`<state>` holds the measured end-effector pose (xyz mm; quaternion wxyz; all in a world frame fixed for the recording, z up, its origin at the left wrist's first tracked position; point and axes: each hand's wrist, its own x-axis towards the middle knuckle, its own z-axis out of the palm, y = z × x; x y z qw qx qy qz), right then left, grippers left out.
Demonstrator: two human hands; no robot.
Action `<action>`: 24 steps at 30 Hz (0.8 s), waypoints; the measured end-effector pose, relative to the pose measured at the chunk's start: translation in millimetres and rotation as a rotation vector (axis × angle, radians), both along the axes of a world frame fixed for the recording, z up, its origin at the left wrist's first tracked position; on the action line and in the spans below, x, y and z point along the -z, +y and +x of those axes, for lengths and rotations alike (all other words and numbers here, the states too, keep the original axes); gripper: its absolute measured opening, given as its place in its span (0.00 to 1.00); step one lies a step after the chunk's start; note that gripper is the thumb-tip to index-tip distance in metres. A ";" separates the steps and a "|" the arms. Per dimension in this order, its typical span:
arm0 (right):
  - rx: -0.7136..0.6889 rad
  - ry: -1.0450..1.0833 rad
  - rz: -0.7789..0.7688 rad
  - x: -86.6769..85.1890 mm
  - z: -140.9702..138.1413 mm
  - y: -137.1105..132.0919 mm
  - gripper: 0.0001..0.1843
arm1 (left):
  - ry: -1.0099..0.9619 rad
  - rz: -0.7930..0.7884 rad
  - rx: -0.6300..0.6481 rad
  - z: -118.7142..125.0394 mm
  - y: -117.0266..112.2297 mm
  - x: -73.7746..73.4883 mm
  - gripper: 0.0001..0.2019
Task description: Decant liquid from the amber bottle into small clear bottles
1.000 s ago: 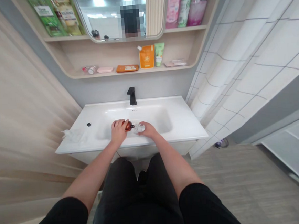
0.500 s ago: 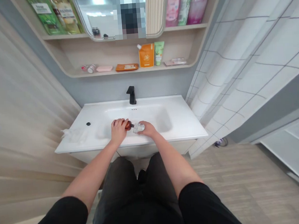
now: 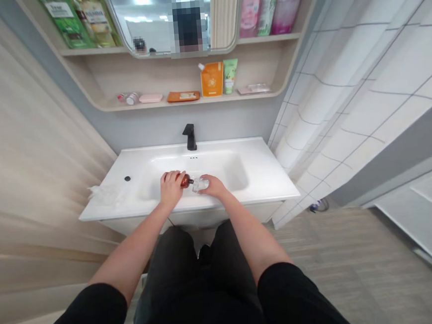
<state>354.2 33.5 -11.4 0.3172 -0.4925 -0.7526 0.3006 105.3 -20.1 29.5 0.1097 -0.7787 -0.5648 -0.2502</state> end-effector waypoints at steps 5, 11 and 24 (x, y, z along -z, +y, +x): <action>0.002 -0.001 -0.008 -2.1 -0.1 -1.5 0.41 | 0.004 -0.005 -0.005 -0.1 -1.2 -0.9 0.30; 0.008 0.001 -0.006 -4.4 -0.5 -2.8 0.40 | -0.009 -0.019 0.003 -0.4 -0.3 -0.4 0.31; 0.008 -0.004 -0.011 -3.6 0.2 -2.3 0.40 | -0.016 -0.014 0.007 -0.5 -0.7 -0.5 0.30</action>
